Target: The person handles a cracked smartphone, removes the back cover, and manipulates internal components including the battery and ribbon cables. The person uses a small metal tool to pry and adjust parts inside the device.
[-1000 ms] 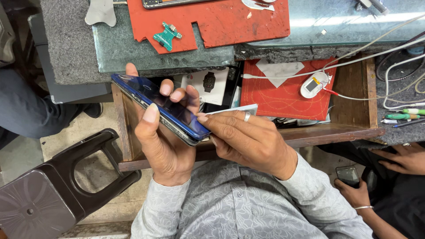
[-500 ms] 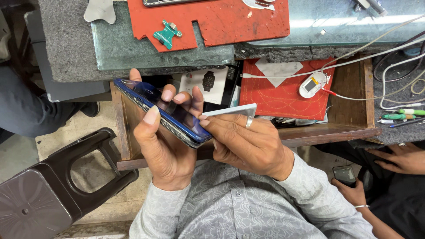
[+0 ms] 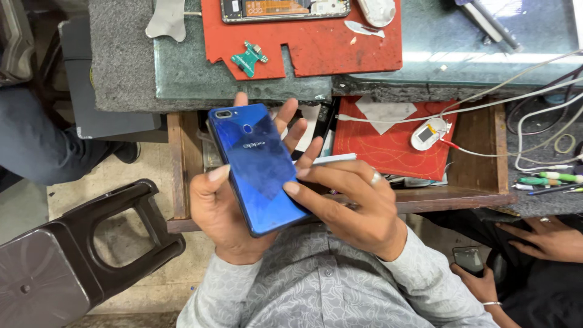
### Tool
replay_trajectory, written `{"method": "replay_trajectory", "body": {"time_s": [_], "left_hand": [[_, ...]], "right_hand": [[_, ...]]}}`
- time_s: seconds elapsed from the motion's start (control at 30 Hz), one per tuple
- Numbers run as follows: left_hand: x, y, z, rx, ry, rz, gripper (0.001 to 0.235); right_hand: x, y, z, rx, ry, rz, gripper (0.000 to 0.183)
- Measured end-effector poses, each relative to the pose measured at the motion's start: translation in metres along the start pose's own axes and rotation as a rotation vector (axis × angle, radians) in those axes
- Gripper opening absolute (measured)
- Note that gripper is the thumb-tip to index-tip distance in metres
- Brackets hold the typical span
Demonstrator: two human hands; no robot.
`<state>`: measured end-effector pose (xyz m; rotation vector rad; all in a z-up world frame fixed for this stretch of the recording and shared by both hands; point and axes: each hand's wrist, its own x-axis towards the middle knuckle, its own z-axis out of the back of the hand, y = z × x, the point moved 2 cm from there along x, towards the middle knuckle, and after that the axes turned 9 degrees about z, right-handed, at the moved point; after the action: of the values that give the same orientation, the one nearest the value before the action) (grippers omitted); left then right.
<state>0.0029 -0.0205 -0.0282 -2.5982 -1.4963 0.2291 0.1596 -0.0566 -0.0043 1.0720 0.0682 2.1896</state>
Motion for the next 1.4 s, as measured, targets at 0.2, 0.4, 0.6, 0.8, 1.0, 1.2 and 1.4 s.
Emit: {"method": "replay_trajectory", "body": {"time_s": [0.2, 0.4, 0.6, 0.8, 1.0, 1.2, 1.4], "left_hand": [[-0.006, -0.004, -0.006, 0.225, -0.145, 0.235, 0.069], [0.001, 0.018, 0.006, 0.158, -0.325, 0.248, 0.047], [0.001, 0.046, 0.018, -0.032, -0.223, 0.394, 0.040], [-0.001, 0.061, 0.015, -0.052, -0.128, 0.477, 0.036], [0.000, 0.065, 0.012, 0.306, -0.363, 0.546, 0.048], [-0.015, 0.022, -0.001, 1.075, -0.194, -0.099, 0.046], [-0.038, 0.012, -0.010, 1.520, -0.017, -0.212, 0.038]], "right_hand": [[-0.009, -0.005, 0.020, -0.065, -0.007, -0.005, 0.046], [-0.024, -0.018, 0.003, 0.421, -0.166, -0.353, 0.085], [-0.026, -0.031, -0.008, 0.809, -0.168, -0.564, 0.114], [-0.021, -0.032, 0.002, 0.945, -0.094, -0.662, 0.144], [-0.023, -0.017, 0.023, 0.868, 0.034, -0.761, 0.140], [-0.026, -0.011, 0.029, 0.578, 0.036, -0.737, 0.131], [-0.032, -0.013, 0.015, 0.447, 0.070, -0.751, 0.126]]}}
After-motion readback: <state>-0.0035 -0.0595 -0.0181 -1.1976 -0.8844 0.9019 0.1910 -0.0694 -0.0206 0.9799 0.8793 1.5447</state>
